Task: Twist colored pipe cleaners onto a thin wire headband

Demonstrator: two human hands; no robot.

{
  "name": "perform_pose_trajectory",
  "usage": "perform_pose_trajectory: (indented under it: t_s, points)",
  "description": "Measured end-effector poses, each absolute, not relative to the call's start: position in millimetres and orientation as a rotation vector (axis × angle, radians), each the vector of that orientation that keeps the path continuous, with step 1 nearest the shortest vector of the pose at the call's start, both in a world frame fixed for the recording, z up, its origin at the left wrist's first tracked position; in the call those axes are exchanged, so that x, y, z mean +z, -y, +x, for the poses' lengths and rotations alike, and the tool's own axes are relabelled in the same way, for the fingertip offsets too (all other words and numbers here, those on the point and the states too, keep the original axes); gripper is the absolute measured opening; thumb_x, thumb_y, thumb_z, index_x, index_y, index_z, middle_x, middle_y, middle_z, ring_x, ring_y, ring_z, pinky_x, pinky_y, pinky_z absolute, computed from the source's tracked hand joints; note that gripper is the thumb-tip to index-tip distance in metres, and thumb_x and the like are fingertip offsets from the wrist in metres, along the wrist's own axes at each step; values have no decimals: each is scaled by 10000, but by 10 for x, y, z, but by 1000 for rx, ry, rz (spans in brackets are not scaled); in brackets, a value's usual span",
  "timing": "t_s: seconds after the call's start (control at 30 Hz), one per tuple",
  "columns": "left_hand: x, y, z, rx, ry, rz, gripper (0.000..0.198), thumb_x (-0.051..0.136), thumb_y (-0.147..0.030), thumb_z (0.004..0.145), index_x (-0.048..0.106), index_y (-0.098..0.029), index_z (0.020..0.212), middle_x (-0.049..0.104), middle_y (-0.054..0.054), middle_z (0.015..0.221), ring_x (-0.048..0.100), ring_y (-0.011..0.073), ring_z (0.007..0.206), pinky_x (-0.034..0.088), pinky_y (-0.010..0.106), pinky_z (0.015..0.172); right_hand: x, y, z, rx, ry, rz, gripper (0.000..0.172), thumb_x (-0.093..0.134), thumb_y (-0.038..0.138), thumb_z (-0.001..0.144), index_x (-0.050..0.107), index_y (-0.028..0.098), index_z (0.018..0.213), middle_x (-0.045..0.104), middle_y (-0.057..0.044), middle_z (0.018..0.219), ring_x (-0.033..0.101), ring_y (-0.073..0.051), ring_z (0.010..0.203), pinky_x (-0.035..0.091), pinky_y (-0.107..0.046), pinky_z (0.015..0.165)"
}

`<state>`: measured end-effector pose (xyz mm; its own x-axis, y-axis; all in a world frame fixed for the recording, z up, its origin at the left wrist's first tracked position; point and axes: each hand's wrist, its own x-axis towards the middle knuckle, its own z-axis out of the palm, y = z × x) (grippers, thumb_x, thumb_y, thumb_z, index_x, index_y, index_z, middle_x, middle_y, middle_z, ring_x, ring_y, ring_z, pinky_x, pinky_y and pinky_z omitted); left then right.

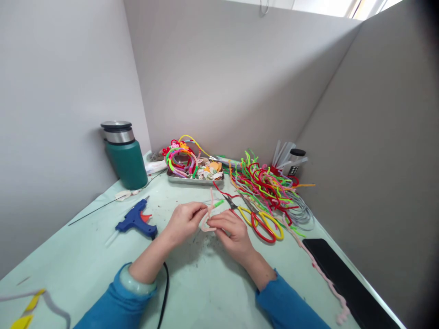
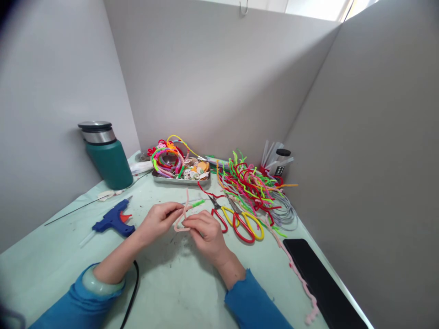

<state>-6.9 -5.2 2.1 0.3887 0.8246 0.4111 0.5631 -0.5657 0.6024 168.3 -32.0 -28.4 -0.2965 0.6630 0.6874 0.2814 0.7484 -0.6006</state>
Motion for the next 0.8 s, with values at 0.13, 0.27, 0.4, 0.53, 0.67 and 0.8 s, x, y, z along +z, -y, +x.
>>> perform_pose_trajectory:
  t_s: [0.13, 0.27, 0.4, 0.53, 0.67, 0.8]
  points:
    - [42, 52, -80, 983, -1137, 2160, 262, 435, -286, 843, 658, -149, 826, 637, 7, 699, 540, 115, 630, 395, 191, 575, -334, 293, 1689, 360, 1959, -746, 284, 477, 104, 820, 658, 252, 981, 662, -59, 929, 563, -189, 864, 444, -363, 772]
    - [18, 31, -92, 1002, -1136, 2085, 299, 479, -368, 821, 663, -134, 855, 638, 18, 702, 523, 112, 599, 386, 191, 540, -382, 276, 1678, 286, 2045, -748, 288, 467, 94, 828, 647, 237, 1001, 661, -65, 945, 543, -193, 873, 437, -354, 769]
    - [-20, 4, -86, 1009, -1232, 2017, 347, 539, -438, 771, 673, -137, 880, 638, 16, 680, 486, 97, 535, 357, 191, 490, -407, 283, 1649, 238, 2124, -722, 312, 442, 72, 827, 646, 244, 989, 659, -61, 941, 533, -194, 872, 428, -354, 774]
    - [-8, 6, -77, 1053, -1245, 2040, 348, 514, -442, 788, 675, -135, 819, 618, 8, 642, 475, 94, 532, 346, 188, 483, -404, 301, 1631, 192, 2200, -763, 315, 433, 53, 819, 652, 233, 957, 650, -58, 882, 516, -189, 829, 417, -334, 744]
    - [23, 21, -87, 1164, -1216, 2129, 308, 484, -391, 824, 667, -144, 817, 632, 16, 682, 516, 108, 588, 380, 191, 538, -437, 306, 1632, 128, 2237, -859, 302, 464, 44, 794, 641, 205, 978, 637, -71, 858, 509, -191, 810, 398, -315, 692]
    - [16, 25, -95, 1233, -1190, 2241, 261, 467, -330, 849, 658, -153, 833, 637, 36, 737, 553, 122, 664, 406, 208, 620, -474, 305, 1631, 155, 2276, -878, 311, 472, 36, 785, 640, 210, 981, 638, -57, 827, 519, -185, 806, 389, -300, 681]
